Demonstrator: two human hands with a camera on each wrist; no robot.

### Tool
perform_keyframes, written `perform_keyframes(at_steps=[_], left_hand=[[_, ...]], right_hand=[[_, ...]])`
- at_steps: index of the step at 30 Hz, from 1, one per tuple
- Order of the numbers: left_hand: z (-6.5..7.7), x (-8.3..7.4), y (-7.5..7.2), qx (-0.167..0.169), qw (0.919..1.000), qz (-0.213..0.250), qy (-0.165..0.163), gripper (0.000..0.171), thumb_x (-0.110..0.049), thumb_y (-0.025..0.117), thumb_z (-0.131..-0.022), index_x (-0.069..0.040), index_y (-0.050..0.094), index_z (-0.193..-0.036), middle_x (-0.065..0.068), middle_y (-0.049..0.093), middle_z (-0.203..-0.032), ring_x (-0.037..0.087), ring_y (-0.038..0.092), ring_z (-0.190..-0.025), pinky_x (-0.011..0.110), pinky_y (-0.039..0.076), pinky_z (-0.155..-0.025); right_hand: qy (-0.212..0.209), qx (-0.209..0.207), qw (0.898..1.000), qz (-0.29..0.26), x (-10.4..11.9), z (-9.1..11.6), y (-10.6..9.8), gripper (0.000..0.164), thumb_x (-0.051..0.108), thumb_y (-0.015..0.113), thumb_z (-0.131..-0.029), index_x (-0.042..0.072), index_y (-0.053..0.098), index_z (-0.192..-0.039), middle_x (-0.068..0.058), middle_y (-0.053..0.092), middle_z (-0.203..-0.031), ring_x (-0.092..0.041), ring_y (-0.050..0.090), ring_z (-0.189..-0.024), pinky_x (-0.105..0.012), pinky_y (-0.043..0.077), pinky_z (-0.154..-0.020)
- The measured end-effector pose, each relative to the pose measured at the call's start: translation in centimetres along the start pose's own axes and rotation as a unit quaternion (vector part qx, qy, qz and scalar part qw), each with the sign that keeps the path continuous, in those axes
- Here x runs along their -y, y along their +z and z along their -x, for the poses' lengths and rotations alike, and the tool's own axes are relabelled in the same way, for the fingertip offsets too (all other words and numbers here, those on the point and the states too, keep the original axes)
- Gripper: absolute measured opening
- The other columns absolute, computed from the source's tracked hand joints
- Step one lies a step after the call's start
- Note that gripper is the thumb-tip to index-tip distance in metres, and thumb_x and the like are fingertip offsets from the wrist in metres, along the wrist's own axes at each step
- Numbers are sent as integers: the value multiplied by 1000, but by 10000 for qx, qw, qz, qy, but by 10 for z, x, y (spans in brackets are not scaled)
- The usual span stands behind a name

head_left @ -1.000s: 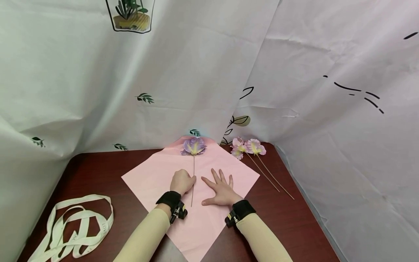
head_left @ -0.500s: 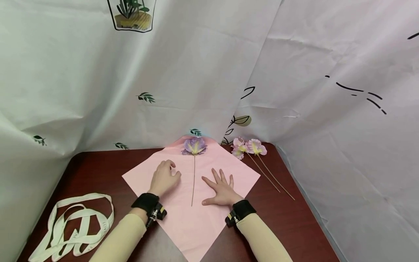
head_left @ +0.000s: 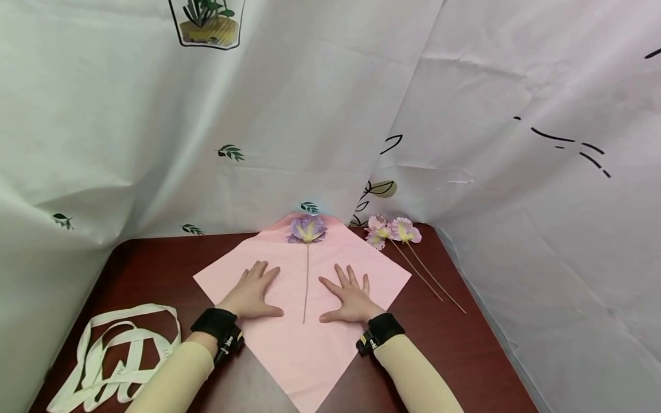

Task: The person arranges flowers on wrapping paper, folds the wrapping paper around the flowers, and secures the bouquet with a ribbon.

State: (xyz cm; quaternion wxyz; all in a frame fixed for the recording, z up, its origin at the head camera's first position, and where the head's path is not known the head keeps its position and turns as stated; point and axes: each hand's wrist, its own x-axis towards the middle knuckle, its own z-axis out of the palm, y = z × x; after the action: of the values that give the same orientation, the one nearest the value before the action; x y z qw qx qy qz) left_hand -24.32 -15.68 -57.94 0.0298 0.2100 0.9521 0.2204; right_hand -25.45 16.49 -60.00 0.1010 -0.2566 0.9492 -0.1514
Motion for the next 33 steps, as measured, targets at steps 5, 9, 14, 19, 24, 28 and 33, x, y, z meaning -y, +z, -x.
perform_keyframes(at_steps=[5,9,14,19,24,28,33], left_hand=[[-3,-5,3,69,9996,-197,171,120,-71,79,-60,-12,33,-154,20,25,-160,44,18,-148,70,15,-113],[-4,-6,7,403,9984,-304,252,122,-76,75,-60,-21,27,-157,12,15,-165,41,10,-151,75,6,-110],[-3,-9,10,650,9973,-339,70,120,-79,75,-57,-26,31,-155,16,13,-164,44,7,-151,80,2,-105],[-6,-17,8,684,9964,-474,-143,120,-77,79,-52,-28,36,-153,16,16,-164,43,10,-151,84,4,-100],[-10,-29,0,879,9933,-579,-476,120,-73,83,-50,-27,39,-151,17,19,-163,43,11,-151,86,8,-98],[-12,-34,-4,1054,9897,-634,-728,120,-70,86,-49,-27,39,-151,16,19,-163,43,11,-151,86,11,-98],[-14,-37,-6,1194,9869,-637,-875,120,-68,87,-50,-28,38,-151,14,17,-164,42,10,-151,86,12,-98]], right_hand=[[67,24,10000,16,-1,-2,3,103,86,60,-67,47,19,-154,-6,-4,-167,-40,-10,-152,-76,-8,-107],[104,18,9999,59,-2,-2,5,103,87,58,-67,48,19,-153,-5,-5,-167,-39,-10,-152,-75,-9,-107],[48,-13,10000,86,-1,-2,4,103,87,58,-67,47,19,-153,-6,-4,-167,-40,-9,-152,-76,-7,-107],[102,1,9999,6,-1,-2,2,103,85,60,-67,47,20,-153,-5,-5,-167,-40,-10,-152,-75,-9,-107],[121,-20,9999,-37,1,-1,-2,103,82,64,-67,44,24,-154,-8,-2,-167,-41,-8,-152,-75,-8,-107],[45,-59,10000,-65,3,-1,-3,101,81,65,-68,42,26,-154,-9,0,-167,-42,-6,-152,-76,-6,-107],[89,-37,9999,50,3,-2,0,102,84,62,-67,45,22,-153,-7,-2,-167,-41,-7,-152,-76,-6,-107]])
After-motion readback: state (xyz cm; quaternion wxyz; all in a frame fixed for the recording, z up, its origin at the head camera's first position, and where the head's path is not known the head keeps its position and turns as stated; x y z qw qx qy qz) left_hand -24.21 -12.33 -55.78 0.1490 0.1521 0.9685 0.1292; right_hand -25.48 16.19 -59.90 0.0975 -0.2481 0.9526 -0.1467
